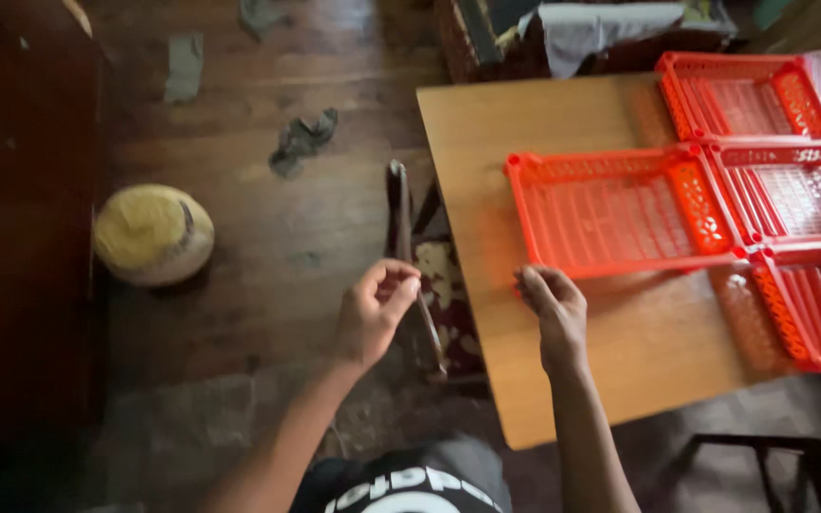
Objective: The person assembles red plastic baskets by inserting cylindrical connectors into corner holes on a wooden table. They repeatedly pick up connectors, align them with the basket corners, and press them in, then lift and reposition the basket to continue assembly.
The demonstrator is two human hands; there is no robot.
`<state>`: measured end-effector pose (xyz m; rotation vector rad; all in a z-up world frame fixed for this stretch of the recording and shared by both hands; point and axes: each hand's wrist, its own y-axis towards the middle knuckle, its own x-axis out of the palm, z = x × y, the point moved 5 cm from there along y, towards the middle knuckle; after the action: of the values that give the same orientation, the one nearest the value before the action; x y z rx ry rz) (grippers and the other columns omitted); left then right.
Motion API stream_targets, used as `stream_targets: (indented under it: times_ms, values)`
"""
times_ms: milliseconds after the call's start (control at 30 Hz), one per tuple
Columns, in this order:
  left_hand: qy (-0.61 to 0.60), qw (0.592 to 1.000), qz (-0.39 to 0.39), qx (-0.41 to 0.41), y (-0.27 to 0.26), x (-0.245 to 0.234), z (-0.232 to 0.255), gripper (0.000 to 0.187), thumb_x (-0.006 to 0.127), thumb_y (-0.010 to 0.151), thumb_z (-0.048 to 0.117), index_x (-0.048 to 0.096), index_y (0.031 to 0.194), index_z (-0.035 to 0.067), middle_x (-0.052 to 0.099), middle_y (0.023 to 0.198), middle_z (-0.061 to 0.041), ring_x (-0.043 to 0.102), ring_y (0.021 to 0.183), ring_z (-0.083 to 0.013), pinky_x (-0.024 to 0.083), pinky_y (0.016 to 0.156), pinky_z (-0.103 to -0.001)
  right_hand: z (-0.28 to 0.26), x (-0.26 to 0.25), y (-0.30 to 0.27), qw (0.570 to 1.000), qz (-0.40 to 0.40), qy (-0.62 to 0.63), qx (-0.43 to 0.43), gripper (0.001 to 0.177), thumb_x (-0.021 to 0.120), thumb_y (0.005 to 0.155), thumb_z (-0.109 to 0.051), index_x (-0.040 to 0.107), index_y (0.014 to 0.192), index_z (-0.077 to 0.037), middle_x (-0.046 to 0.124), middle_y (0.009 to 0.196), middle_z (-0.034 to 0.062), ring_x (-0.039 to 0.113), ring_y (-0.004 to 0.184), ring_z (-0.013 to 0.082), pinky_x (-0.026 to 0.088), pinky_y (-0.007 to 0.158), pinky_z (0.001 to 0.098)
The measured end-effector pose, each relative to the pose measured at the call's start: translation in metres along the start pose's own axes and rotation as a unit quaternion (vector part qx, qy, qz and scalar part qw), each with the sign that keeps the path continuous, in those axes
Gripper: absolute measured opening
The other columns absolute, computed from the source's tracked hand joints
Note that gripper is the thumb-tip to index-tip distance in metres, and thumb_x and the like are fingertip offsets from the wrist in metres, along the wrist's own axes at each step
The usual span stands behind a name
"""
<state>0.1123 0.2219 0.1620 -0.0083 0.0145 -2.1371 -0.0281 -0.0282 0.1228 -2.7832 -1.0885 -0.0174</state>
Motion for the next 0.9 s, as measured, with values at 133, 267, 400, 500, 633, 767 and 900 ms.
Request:
stream_targets:
  times_ms: [133, 267, 400, 500, 633, 767, 900]
  values:
    - [-0.007, 1.000, -0.017, 0.000, 0.022, -0.058, -0.005, 0.019, 0.069, 0.094, 0.022, 0.072, 0.104, 0.006, 0.072, 0.088, 0.001, 0.067, 0.082, -0.0081, 0.055, 0.077, -0.026, 0.005, 0.050, 0.004, 1.000, 0.011, 0.007, -0.010, 0.016, 0.070, 0.099, -0.018, 0.070, 0.105, -0.003, 0.073, 0.097, 0.0039, 0.064, 0.084, 0.0093, 0.050, 0.076, 0.0246]
    - [-0.012, 0.999, -0.036, -0.004, 0.048, -0.091, -0.004, 0.018, 0.069, 0.095, 0.022, 0.070, 0.104, 0.007, 0.072, 0.089, 0.002, 0.068, 0.083, -0.0076, 0.056, 0.077, -0.025, 0.000, 0.085, 0.009, 1.000, 0.028, 0.007, -0.012, 0.016, 0.068, 0.101, -0.018, 0.070, 0.106, -0.004, 0.073, 0.100, 0.0030, 0.065, 0.088, 0.0086, 0.051, 0.080, 0.0247]
    - [-0.022, 0.998, -0.064, 0.008, 0.082, -0.104, -0.002, 0.017, 0.068, 0.095, 0.021, 0.070, 0.104, 0.006, 0.072, 0.090, 0.001, 0.068, 0.084, -0.0079, 0.055, 0.078, -0.025, -0.005, 0.111, 0.023, 1.000, 0.025, -0.005, -0.014, 0.015, 0.068, 0.101, -0.017, 0.070, 0.107, -0.004, 0.073, 0.101, 0.0035, 0.064, 0.089, 0.0096, 0.052, 0.083, 0.0261]
    - [-0.022, 0.996, -0.081, 0.002, 0.112, -0.108, -0.004, 0.017, 0.068, 0.095, 0.021, 0.070, 0.104, 0.007, 0.073, 0.090, 0.001, 0.069, 0.084, -0.0076, 0.055, 0.077, -0.025, -0.003, 0.120, 0.040, 0.999, 0.051, -0.005, 0.000, 0.013, 0.066, 0.100, -0.018, 0.069, 0.106, -0.006, 0.074, 0.102, 0.0027, 0.067, 0.092, 0.0100, 0.053, 0.085, 0.0264]
    - [-0.029, 0.993, -0.112, -0.001, 0.159, -0.114, -0.012, 0.017, 0.070, 0.096, 0.020, 0.071, 0.106, 0.007, 0.072, 0.090, 0.001, 0.066, 0.083, -0.0074, 0.055, 0.077, -0.025, 0.011, 0.137, 0.076, 0.997, 0.065, 0.034, 0.014, 0.014, 0.065, 0.101, -0.018, 0.067, 0.108, -0.006, 0.073, 0.105, 0.0036, 0.068, 0.094, 0.0112, 0.054, 0.087, 0.0282]
    - [0.005, 0.993, -0.115, -0.008, 0.219, -0.126, -0.014, 0.017, 0.070, 0.094, 0.020, 0.071, 0.107, 0.008, 0.072, 0.093, 0.003, 0.066, 0.084, -0.0058, 0.055, 0.077, -0.024, 0.025, 0.162, 0.124, 0.989, 0.062, 0.128, 0.038, 0.013, 0.063, 0.101, -0.015, 0.065, 0.110, -0.005, 0.072, 0.107, 0.0078, 0.068, 0.093, 0.0156, 0.055, 0.088, 0.0316]
    - [0.022, 0.994, -0.104, -0.006, 0.283, -0.139, -0.006, 0.015, 0.070, 0.094, 0.018, 0.072, 0.105, 0.008, 0.073, 0.093, 0.002, 0.066, 0.084, -0.0060, 0.055, 0.078, -0.024, 0.016, 0.189, 0.189, 0.982, 0.074, 0.169, 0.029, 0.012, 0.062, 0.101, -0.015, 0.064, 0.108, -0.005, 0.072, 0.108, 0.0103, 0.069, 0.095, 0.0180, 0.056, 0.088, 0.0330]
